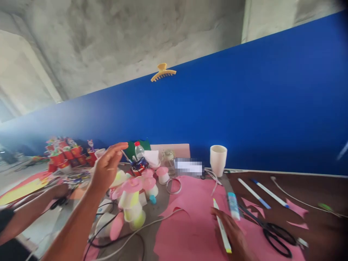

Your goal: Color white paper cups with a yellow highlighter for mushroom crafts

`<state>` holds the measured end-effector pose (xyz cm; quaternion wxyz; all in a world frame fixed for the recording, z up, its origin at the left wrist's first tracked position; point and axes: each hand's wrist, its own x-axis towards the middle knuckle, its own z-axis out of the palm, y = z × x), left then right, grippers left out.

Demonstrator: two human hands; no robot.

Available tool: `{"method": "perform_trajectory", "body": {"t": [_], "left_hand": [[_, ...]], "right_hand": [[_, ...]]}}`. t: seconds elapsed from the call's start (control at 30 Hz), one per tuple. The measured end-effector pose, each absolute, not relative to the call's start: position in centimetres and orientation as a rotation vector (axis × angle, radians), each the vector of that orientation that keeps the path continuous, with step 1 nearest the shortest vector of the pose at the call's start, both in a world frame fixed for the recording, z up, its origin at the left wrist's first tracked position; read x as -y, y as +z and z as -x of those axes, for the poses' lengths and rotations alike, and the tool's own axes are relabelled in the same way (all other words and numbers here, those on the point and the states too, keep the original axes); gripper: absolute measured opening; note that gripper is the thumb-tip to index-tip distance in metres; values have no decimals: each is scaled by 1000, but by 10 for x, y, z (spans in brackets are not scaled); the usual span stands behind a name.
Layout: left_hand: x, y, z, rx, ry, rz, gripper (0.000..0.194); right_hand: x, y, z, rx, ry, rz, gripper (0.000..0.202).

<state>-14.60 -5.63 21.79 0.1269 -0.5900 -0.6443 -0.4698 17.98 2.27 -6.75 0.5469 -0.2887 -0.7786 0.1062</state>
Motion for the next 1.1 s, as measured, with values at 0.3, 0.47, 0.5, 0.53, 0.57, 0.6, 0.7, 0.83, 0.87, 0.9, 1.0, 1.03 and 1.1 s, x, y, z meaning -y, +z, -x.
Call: {"method": "perform_trajectory", "body": {"t": [0.3,0.47,0.5,0.53,0.57,0.6,0.7,0.83,0.87,0.9,1.0,1.03,1.1], "left_hand": [[20,121,-2,1681,-1654,2414,25],[-50,99,-34,1917,-1330,2439,29],[-63,101,-37,1902,-1281,2453,31],[-75,103,-40,1893,-1253,2455,34],[-87,105,-42,1887,-1222,2442,35],[-100,107,-44,1878,-1187,2426,32],[-138,109,-51,1837,-1063,2339,25],[-177,109,-59,1765,-863,2289,28],[-184,109,-61,1741,-811,2292,27],[-189,110,-62,1715,-758,2301,25],[-200,112,-65,1635,-617,2348,24],[-202,112,-65,1611,-580,2366,26],[-205,112,-66,1574,-531,2394,29]], "right_hand": [[-18,-61,-177,1934,119,645,46],[-17,-59,-178,1906,63,629,57],[-17,-56,-178,1903,60,625,57],[-16,-53,-178,1921,74,621,58],[-17,-49,-176,1924,88,623,57],[-17,-47,-174,1917,90,617,55],[-22,-46,-166,1874,109,603,48],[-33,-64,-152,1873,52,638,39],[-36,-70,-148,1854,18,656,36],[-38,-75,-145,1834,-19,664,33],[-43,-84,-136,1866,-76,702,26],[-43,-84,-135,1859,-88,716,24],[-42,-81,-134,1846,-95,718,24]]}}
